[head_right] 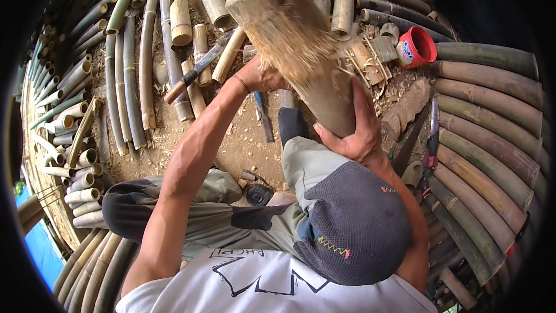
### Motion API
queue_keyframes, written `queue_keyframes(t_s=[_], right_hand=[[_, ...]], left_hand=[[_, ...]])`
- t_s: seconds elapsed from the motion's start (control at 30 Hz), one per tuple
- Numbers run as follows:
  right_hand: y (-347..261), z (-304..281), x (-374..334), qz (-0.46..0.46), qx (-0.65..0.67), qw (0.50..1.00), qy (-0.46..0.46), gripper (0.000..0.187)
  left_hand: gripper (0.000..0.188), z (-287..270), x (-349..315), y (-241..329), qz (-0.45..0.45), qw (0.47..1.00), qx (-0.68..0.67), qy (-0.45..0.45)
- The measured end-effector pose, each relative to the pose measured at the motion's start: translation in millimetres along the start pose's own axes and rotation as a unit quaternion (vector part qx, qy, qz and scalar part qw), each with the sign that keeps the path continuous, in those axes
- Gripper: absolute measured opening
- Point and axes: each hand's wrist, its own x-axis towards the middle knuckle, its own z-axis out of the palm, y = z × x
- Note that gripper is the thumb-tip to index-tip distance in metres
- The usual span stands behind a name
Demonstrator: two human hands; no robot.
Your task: The person sits on the ground and uses a chisel and a wooden mallet to carve and shape bamboo segments. They repeatedly strike the chisel to remove material from the bamboo, occasionally rotating the piece to work on different sides.
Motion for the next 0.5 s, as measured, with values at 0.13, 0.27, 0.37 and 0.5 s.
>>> queue_keyframes(t_s=[0.13, 0.27, 0.37, 0.5], right_hand=[[6, 1, -3, 0.067, -0.039, 0.992, -0.101, 0.106], [-4, -4, 6, 0.041, -0.007, 0.998, -0.04, 0.104], [3, -1, -12, 0.085, 0.005, 0.994, -0.073, 0.104], [17, 3, -7, 0.12, 0.045, 0.99, -0.06, 0.104]], left_hand=[[0.058, -2, 3, -4, 0.068, 0.997, 0.039, 0.015], [0.054, -1, -6, -2, -0.117, 0.991, -0.07, -0.01], [0.052, 2, 0, 2, 0.024, 1.0, 0.015, 0.002], [0.051, -1, -4, 8, -0.113, 0.992, -0.051, 0.005]])
